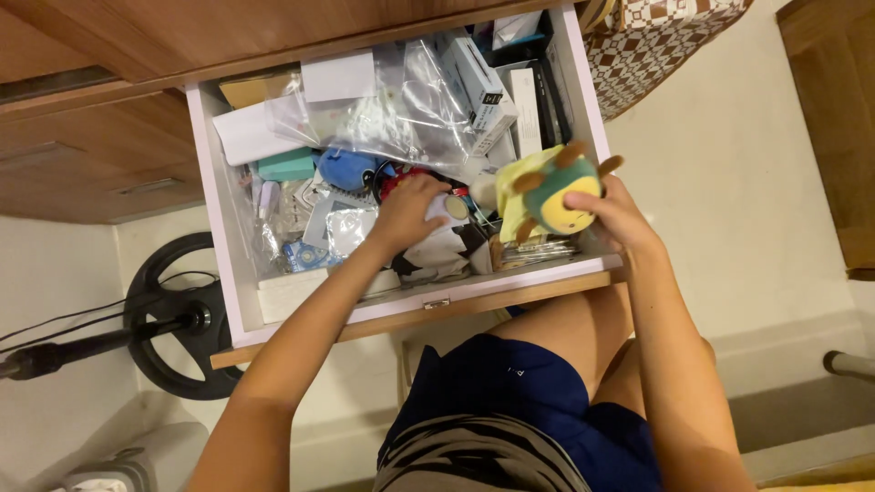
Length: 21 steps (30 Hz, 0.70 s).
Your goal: Emptying various items from a dresser drawer onto a bed.
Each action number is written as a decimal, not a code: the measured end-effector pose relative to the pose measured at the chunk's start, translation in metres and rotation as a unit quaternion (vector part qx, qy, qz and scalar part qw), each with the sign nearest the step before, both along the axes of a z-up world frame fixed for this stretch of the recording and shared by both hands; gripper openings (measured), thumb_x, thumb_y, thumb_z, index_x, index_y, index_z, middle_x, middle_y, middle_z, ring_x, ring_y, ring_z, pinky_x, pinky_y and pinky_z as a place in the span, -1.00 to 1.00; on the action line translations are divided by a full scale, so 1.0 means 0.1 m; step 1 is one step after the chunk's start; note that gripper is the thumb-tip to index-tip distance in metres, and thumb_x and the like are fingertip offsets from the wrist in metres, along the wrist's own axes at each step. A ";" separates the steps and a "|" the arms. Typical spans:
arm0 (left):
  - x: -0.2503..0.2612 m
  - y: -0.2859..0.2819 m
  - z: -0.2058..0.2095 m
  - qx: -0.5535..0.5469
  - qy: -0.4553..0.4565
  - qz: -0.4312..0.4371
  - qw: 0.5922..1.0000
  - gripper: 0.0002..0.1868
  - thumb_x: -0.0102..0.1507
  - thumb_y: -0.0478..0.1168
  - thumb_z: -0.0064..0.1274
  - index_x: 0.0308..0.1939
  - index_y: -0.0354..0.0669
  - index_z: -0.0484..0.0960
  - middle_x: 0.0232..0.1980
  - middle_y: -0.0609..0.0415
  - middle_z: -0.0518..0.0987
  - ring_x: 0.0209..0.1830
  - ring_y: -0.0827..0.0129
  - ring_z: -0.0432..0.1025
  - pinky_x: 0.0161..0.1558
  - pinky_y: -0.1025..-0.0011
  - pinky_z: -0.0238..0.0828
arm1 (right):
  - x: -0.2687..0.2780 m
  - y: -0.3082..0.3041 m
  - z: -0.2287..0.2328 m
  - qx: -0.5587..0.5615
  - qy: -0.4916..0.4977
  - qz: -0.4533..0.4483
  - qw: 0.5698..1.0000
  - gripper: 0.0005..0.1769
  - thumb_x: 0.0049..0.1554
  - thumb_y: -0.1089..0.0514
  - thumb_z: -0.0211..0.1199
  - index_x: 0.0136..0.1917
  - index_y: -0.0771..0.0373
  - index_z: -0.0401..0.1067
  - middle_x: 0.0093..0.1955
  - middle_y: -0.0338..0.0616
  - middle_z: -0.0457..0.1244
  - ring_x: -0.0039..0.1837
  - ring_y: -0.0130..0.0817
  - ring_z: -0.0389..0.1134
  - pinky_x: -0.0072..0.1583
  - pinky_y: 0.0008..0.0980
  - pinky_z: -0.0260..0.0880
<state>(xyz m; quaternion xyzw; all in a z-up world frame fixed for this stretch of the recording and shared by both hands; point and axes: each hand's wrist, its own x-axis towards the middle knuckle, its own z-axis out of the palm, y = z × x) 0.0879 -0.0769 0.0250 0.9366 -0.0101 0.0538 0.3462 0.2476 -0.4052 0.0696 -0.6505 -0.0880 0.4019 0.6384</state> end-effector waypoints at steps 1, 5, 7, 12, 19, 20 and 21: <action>0.01 -0.09 0.04 -0.001 0.000 -0.002 1.000 -0.44 0.11 -0.05 0.33 0.15 -0.13 0.62 0.09 -0.07 0.56 0.12 0.04 0.40 0.07 0.12 0.34 | -0.01 -0.07 -0.10 -0.001 0.000 -0.002 1.000 -0.14 -0.05 0.02 0.50 0.39 0.49 0.29 0.21 0.12 0.35 0.22 -0.16 0.42 0.27 -0.23 0.46; 0.05 -0.30 -0.14 0.118 0.020 -0.028 0.992 -0.39 -0.02 -0.02 0.36 0.08 -0.09 0.62 -0.01 0.00 0.54 0.08 0.08 0.35 0.07 0.01 0.20 | -0.06 -0.26 -0.32 0.184 0.108 -0.151 0.965 -0.24 0.12 0.02 0.41 0.45 0.40 0.23 0.33 0.01 0.30 0.34 -0.19 0.37 0.36 -0.20 0.41; 0.03 -0.31 -0.33 0.159 0.030 -0.036 0.986 -0.48 -0.02 -0.06 0.35 0.00 -0.05 0.65 -0.03 0.05 0.55 0.08 0.13 0.36 0.09 0.02 0.19 | -0.11 -0.28 -0.36 0.233 0.132 -0.181 0.946 -0.28 0.16 0.01 0.38 0.46 0.36 0.23 0.37 -0.03 0.29 0.38 -0.20 0.35 0.40 -0.20 0.40; -0.23 -0.15 -0.32 0.234 -0.043 -0.107 0.965 -0.84 0.14 -0.19 0.26 -0.21 0.12 0.67 -0.10 0.15 0.56 0.10 0.25 0.38 0.15 0.16 0.21 | -0.20 -0.23 -0.44 0.201 0.170 -0.195 0.945 -0.28 0.16 -0.09 0.33 0.46 0.28 0.25 0.35 -0.05 0.30 0.35 -0.18 0.33 0.37 -0.17 0.36; -0.55 -0.01 0.47 0.171 0.123 -0.113 0.971 -0.63 0.13 0.15 0.23 -0.21 -0.01 0.65 -0.24 0.01 0.62 -0.08 0.08 0.47 0.03 0.13 0.37 | -0.26 -0.01 -0.40 0.113 0.118 -0.175 0.971 -0.22 0.07 -0.13 0.33 0.45 0.26 0.26 0.30 -0.08 0.32 0.31 -0.23 0.36 0.34 -0.21 0.38; -0.56 0.01 0.49 0.133 0.217 -0.084 0.963 -0.55 0.14 0.22 0.26 -0.19 -0.04 0.66 -0.26 -0.04 0.64 -0.14 0.07 0.50 -0.04 0.12 0.41 | -0.25 0.02 -0.40 0.114 0.109 -0.161 0.974 -0.22 0.07 -0.13 0.34 0.44 0.28 0.26 0.29 -0.07 0.32 0.30 -0.23 0.37 0.33 -0.22 0.38; -0.57 0.03 0.52 0.093 0.308 -0.053 0.945 -0.47 0.16 0.29 0.29 -0.16 -0.06 0.66 -0.28 -0.09 0.65 -0.21 0.07 0.52 -0.12 0.12 0.44 | -0.25 0.05 -0.40 0.115 0.101 -0.148 0.977 -0.21 0.06 -0.12 0.35 0.43 0.30 0.27 0.28 -0.05 0.32 0.30 -0.23 0.38 0.33 -0.23 0.39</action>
